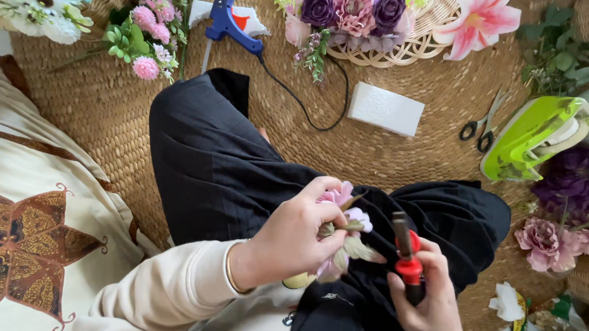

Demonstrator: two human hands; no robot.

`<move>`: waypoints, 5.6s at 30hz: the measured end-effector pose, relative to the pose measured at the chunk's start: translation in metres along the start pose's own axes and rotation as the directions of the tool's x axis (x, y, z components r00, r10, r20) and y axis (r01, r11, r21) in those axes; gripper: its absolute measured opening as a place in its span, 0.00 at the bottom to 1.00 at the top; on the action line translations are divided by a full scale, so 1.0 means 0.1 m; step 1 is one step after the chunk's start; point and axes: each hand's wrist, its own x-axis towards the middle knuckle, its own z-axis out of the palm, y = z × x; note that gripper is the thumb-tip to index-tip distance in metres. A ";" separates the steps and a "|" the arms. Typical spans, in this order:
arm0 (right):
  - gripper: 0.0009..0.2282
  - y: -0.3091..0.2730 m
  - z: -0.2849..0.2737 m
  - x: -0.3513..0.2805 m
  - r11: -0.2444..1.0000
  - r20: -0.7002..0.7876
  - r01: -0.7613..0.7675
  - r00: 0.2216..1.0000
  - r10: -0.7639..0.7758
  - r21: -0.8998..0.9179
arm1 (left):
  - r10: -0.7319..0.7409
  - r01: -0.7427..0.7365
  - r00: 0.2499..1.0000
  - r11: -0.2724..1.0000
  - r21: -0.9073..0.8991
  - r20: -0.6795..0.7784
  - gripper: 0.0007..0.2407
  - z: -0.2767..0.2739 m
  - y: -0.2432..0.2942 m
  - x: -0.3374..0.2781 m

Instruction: The person creates a floral arrangement on a circular wicker mirror frame. They use a hot glue gun to attach artificial flowers, trim stems with scissors and wire cutters, and press the flowers onto the frame by hand while sitting on a mat.

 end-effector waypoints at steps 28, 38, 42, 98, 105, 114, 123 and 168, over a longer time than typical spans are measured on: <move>0.21 -0.21 0.11 0.13 0.993 0.183 -0.114 0.976 0.119 -0.037 | 0.190 -0.173 0.980 0.961 0.217 -0.060 0.03 0.07 0.04 -0.05; 0.21 -0.14 0.12 0.11 0.993 0.180 -0.078 0.979 0.094 -0.093 | 0.192 -0.176 0.979 0.964 0.197 -0.063 0.03 0.07 0.02 -0.05; 0.20 -0.22 0.12 0.16 0.989 0.183 -0.072 0.979 0.095 -0.128 | 0.110 -0.102 0.993 0.985 0.139 -0.052 0.04 0.10 -0.02 -0.07; 0.28 -0.67 -0.46 0.93 0.848 0.380 0.158 0.923 0.054 -0.506 | -0.206 0.366 0.898 -0.145 -0.919 0.389 0.17 0.11 -0.20 0.02; 0.29 -0.60 -0.47 0.85 0.856 0.443 0.034 0.866 0.232 -0.515 | 0.183 -0.176 0.982 0.841 -0.512 -0.037 0.41 -0.26 0.14 -0.13; 0.17 -0.63 -0.37 0.95 0.896 0.580 -0.020 0.756 0.304 -0.444 | -0.098 0.082 0.994 0.453 -0.888 0.042 0.23 -0.18 0.25 0.05; 0.28 -0.58 -0.33 0.89 0.853 0.469 0.050 0.851 0.236 -0.520 | -0.199 0.169 0.977 0.486 -0.858 0.080 0.28 -0.11 0.07 -0.12; 0.16 -0.88 -0.42 0.41 0.522 -0.094 0.336 0.768 -0.634 -0.784 | 0.444 -0.509 0.861 0.774 -0.377 -0.250 0.13 -0.23 0.50 -0.40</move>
